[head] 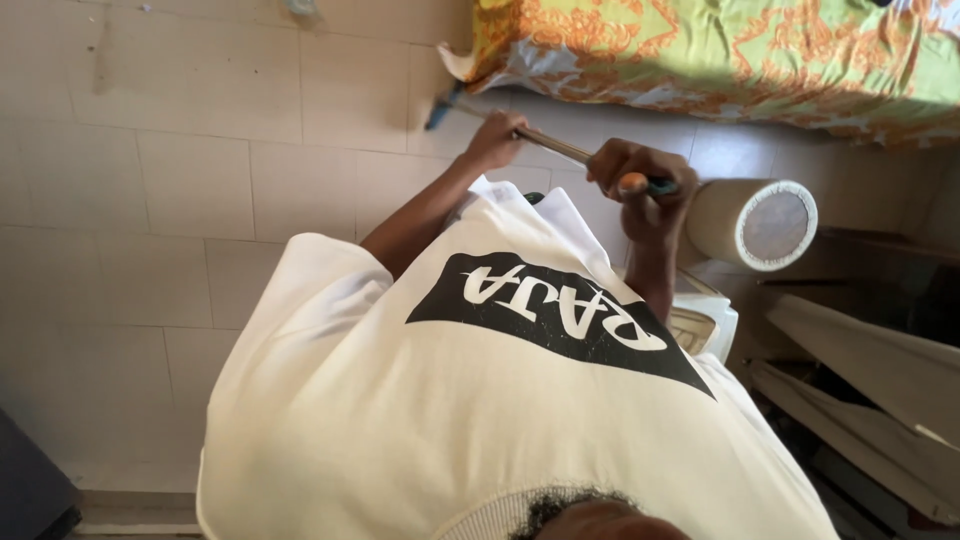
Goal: Sweeping pieces of trash on a tiled floor using a broom.
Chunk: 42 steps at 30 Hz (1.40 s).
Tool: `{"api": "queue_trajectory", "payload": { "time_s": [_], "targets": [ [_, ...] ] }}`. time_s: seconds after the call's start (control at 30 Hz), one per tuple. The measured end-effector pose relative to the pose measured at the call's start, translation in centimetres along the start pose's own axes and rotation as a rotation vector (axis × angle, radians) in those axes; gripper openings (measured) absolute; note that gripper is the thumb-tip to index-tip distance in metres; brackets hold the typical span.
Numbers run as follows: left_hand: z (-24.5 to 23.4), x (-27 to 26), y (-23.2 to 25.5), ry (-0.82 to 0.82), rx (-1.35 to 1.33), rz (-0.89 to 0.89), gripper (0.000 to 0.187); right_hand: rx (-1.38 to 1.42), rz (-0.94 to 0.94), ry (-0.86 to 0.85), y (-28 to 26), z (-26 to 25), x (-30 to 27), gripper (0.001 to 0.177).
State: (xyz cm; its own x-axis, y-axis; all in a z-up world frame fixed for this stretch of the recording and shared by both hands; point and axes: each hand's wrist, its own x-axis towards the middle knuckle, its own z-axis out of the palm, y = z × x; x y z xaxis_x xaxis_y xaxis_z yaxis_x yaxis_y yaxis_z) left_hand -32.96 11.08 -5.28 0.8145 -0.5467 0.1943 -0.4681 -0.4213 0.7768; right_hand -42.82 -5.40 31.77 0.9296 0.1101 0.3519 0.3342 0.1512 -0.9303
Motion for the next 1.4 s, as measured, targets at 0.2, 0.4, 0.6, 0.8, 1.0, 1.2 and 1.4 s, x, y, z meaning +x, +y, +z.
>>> {"api": "queue_trajectory", "payload": {
  "time_s": [0.2,0.4,0.6,0.8,1.0,1.2,1.4],
  "targets": [
    [0.1,-0.5,-0.8,-0.278,-0.193,-0.236,0.017,-0.257,0.299,-0.175,0.6,0.5,2.7,0.045],
    [1.3,-0.8,-8.3,0.084,-0.217,-0.191,0.013,0.014,0.072,-0.375,5.3,1.7,3.1,0.037],
    [-2.7,2.3,-4.7,0.27,-0.235,-0.365,0.011,-0.057,-0.014,-0.43,4.9,0.3,4.7,0.038],
    [-4.9,6.3,1.0,-0.043,-0.153,-0.296,0.013,0.256,-0.014,-0.4,2.0,-4.6,10.5,0.025],
    [-2.0,7.2,0.2,-0.018,-0.248,-0.572,0.019,0.117,0.324,-0.585,6.7,-8.0,14.1,0.019],
    [1.6,8.8,-7.9,0.434,-0.198,-0.397,0.016,-0.159,0.066,-0.919,8.5,-8.4,14.8,0.021],
    [-2.2,13.2,1.1,0.668,-0.114,-0.547,0.009,0.05,-0.016,-0.921,5.9,-11.2,18.0,0.025]
  ]
}}
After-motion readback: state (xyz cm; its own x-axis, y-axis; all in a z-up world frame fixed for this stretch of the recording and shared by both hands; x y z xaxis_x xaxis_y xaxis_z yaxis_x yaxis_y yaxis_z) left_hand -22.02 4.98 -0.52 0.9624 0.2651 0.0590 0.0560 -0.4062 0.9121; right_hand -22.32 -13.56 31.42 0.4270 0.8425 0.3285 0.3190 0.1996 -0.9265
